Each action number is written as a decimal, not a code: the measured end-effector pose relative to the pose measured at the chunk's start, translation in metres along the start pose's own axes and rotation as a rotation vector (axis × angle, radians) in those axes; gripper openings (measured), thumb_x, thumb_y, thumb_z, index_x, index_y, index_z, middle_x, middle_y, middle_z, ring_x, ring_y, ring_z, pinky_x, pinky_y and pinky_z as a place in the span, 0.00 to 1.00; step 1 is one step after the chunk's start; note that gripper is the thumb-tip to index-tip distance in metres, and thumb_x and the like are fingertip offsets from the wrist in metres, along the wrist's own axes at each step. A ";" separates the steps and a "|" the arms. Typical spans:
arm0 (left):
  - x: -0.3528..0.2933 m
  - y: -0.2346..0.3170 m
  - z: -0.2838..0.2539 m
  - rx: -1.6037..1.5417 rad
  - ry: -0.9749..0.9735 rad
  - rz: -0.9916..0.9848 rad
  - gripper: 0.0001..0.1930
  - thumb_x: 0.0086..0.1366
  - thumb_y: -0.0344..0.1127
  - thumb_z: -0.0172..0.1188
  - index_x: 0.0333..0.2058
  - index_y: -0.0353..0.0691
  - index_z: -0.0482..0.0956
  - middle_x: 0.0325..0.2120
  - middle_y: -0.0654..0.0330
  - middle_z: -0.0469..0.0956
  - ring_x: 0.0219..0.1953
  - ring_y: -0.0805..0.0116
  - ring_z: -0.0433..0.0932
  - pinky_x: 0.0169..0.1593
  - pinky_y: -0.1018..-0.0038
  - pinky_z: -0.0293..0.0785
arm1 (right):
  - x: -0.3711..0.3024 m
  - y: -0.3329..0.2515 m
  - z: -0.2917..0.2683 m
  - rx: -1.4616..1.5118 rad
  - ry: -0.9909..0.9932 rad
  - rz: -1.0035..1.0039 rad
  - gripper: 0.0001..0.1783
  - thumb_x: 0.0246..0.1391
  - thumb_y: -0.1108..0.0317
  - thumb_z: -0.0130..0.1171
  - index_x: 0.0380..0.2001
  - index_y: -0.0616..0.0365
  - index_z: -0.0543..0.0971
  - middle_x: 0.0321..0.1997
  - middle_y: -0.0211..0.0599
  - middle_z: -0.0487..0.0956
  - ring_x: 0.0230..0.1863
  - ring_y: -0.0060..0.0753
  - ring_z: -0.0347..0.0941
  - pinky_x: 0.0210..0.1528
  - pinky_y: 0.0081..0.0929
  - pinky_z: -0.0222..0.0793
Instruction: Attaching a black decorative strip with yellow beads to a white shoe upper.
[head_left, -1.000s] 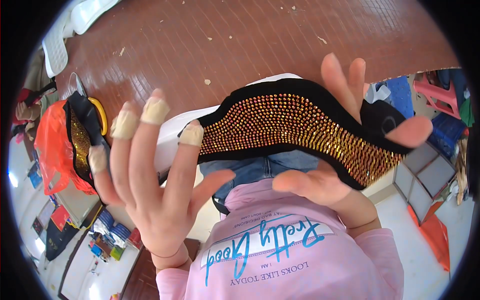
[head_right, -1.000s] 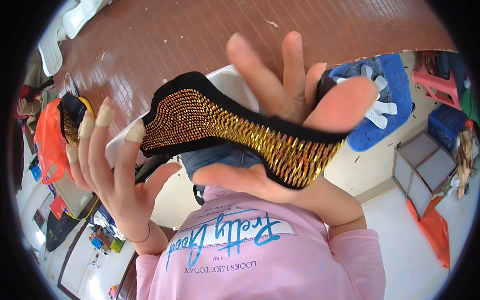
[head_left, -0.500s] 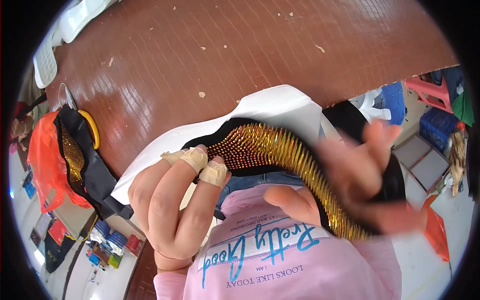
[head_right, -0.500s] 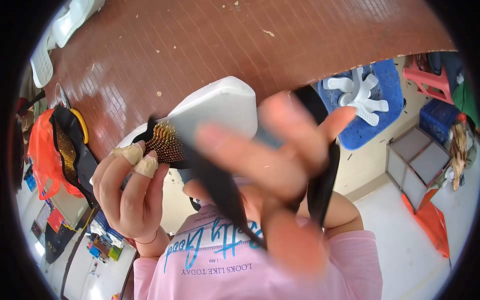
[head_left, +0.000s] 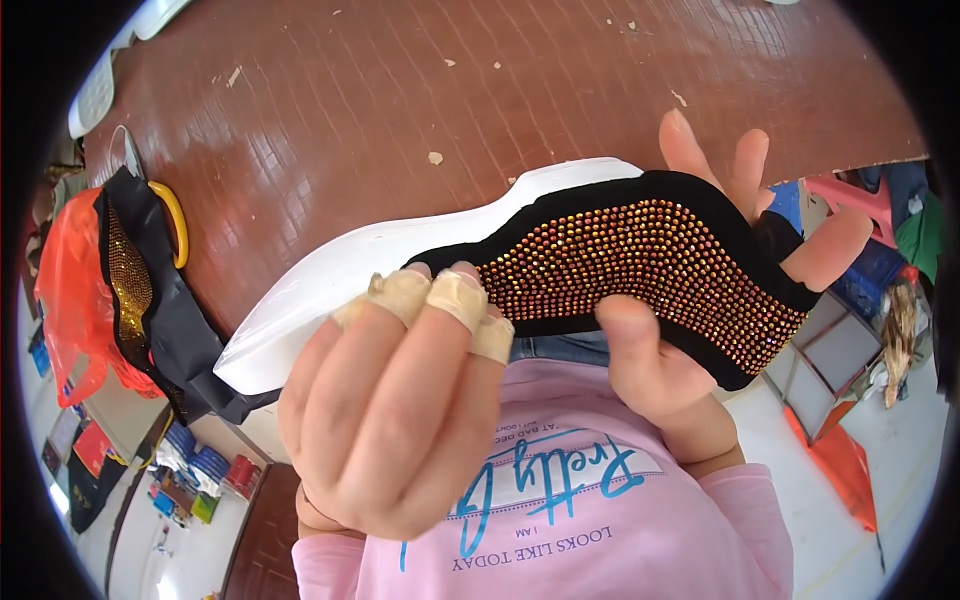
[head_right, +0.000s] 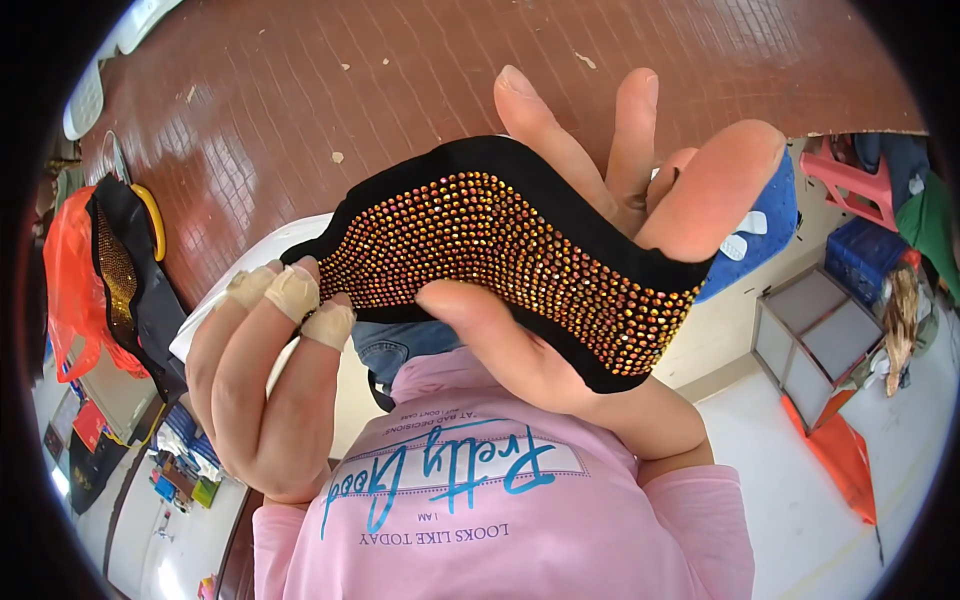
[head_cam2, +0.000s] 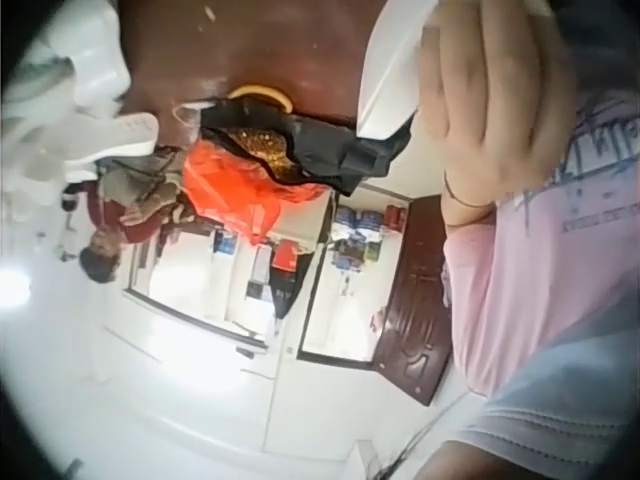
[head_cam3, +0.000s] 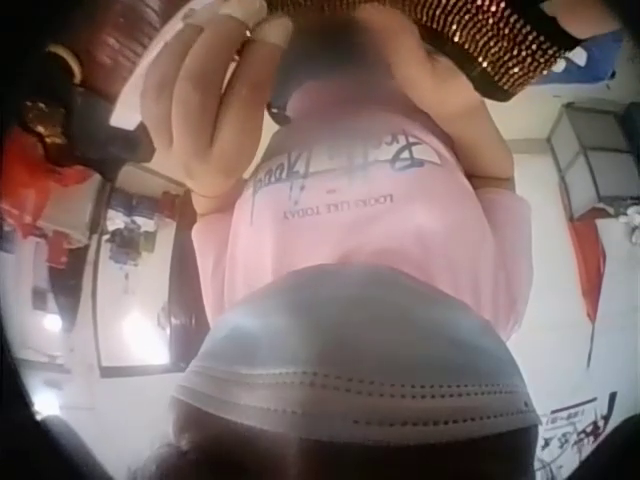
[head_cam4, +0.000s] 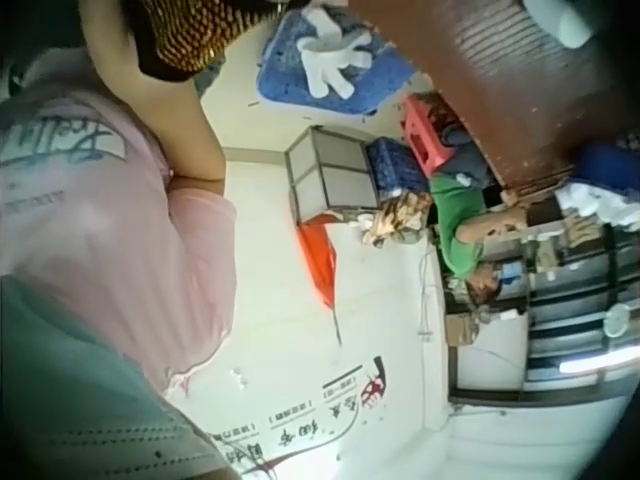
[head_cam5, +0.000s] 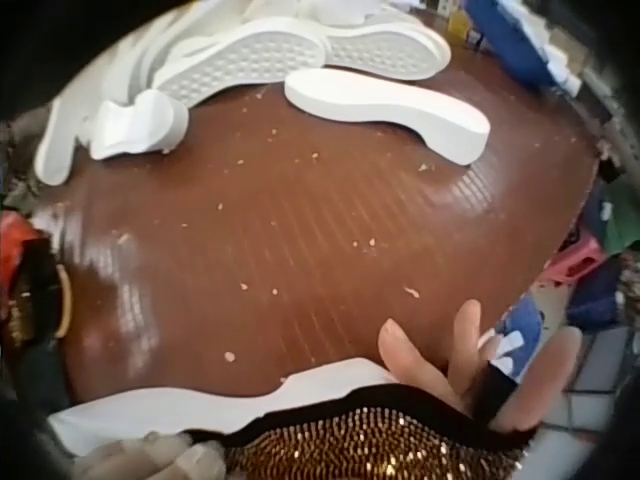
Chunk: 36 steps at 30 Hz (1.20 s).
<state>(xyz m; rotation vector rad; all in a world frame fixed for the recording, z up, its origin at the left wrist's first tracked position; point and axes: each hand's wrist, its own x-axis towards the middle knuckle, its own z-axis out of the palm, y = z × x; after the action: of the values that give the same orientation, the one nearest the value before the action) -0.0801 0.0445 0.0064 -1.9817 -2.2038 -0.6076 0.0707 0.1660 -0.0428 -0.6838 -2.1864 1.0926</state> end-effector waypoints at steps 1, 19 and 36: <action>0.000 -0.001 0.000 -0.002 0.002 -0.005 0.11 0.48 0.27 0.69 0.31 0.45 0.80 0.38 0.61 0.79 0.39 0.65 0.75 0.44 0.72 0.73 | -0.003 0.001 0.002 0.036 0.018 -0.001 0.58 0.51 0.68 0.59 0.68 0.36 0.26 0.70 0.46 0.54 0.69 0.44 0.54 0.66 0.35 0.54; -0.002 -0.010 0.000 -0.155 -0.008 -0.061 0.15 0.45 0.25 0.69 0.33 0.46 0.79 0.39 0.61 0.78 0.38 0.66 0.75 0.44 0.72 0.74 | -0.011 -0.010 -0.007 -0.170 0.098 0.103 0.43 0.51 0.65 0.53 0.66 0.58 0.45 0.57 0.53 0.69 0.61 0.46 0.63 0.65 0.40 0.53; -0.013 -0.012 0.009 0.075 0.001 0.047 0.14 0.49 0.26 0.68 0.36 0.50 0.81 0.42 0.65 0.75 0.39 0.71 0.72 0.42 0.75 0.73 | -0.017 -0.002 0.005 0.003 0.232 0.159 0.40 0.50 0.62 0.53 0.64 0.68 0.54 0.58 0.53 0.68 0.60 0.46 0.62 0.67 0.42 0.47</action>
<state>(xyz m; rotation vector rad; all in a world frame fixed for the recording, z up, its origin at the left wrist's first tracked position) -0.0887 0.0351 -0.0090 -1.9893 -2.1399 -0.5124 0.0780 0.1509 -0.0483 -0.9470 -1.9589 1.0376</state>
